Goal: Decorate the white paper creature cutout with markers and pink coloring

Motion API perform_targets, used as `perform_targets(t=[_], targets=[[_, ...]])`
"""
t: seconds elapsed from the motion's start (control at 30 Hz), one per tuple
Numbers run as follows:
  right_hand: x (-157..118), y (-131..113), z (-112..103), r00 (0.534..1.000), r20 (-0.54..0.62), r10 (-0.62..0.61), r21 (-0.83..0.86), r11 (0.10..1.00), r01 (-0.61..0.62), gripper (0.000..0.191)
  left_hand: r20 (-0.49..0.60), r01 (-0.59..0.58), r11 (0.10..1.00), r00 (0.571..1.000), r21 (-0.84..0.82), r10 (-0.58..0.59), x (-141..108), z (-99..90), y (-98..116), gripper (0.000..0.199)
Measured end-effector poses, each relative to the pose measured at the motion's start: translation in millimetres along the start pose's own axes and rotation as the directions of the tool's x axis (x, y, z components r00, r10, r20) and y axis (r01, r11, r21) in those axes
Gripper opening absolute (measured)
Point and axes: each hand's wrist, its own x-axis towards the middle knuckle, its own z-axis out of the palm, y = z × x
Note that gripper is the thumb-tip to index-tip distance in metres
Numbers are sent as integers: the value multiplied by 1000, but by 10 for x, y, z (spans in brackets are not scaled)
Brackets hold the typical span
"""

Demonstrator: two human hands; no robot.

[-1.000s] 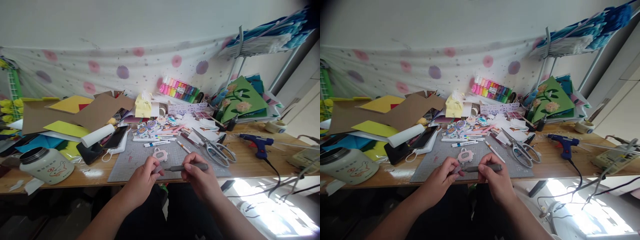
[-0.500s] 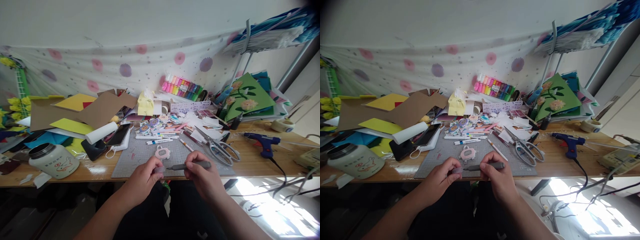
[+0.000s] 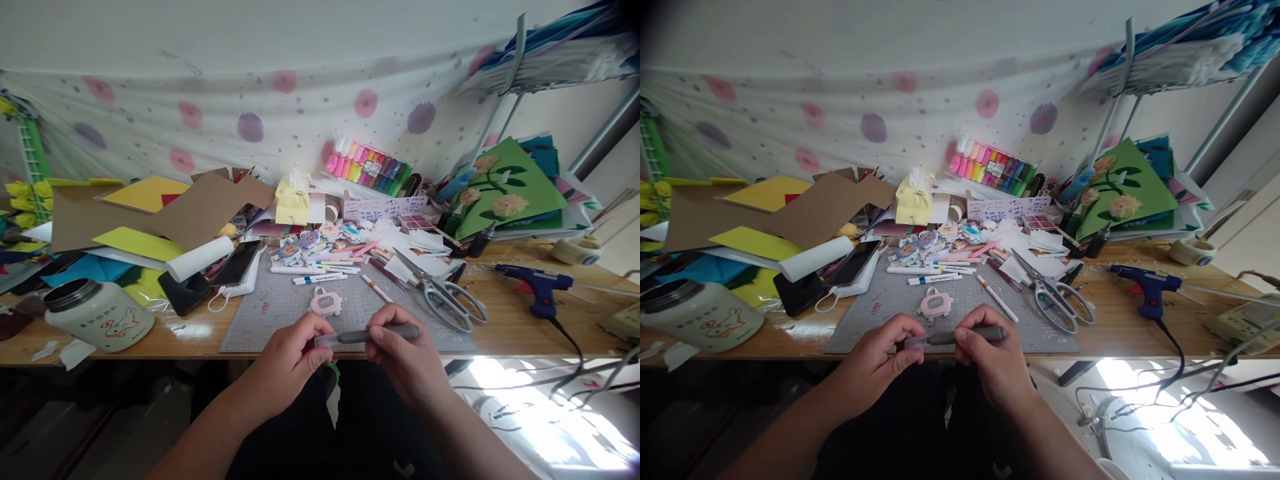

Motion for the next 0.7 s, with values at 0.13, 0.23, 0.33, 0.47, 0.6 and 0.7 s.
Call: perform_targets(t=[0.13, 0.23, 0.33, 0.47, 0.6, 0.7], targets=[[1, 47, 19, 1000, 30, 10, -7, 1000, -10, 21, -24, -20, 996, 1000, -88, 18, 8, 30, 42, 5], [13, 75, 2, 999, 46, -3, 28, 1000, 2, 21, -64, -49, 984, 997, -169, 38, 3, 77, 49, 6], [0, 101, -36, 995, 96, -38, 10, 999, 37, 19, -88, -76, 969, 994, -233, 57, -19, 138, 28, 12], [-46, 152, -88, 966, 197, -169, -70, 980, 185, 13, -32, -80, 927, 997, -367, 73, -46, 233, -37, 28], [-17, 211, -111, 922, 267, -282, -136, 936, 325, 14, 35, -25, 861, 998, -507, 50, -14, 341, -136, 41], [70, 208, -155, 886, 364, -289, -212, 900, 381, 21, 103, -32, 866, 990, -500, 96, 60, 400, -219, 44]])
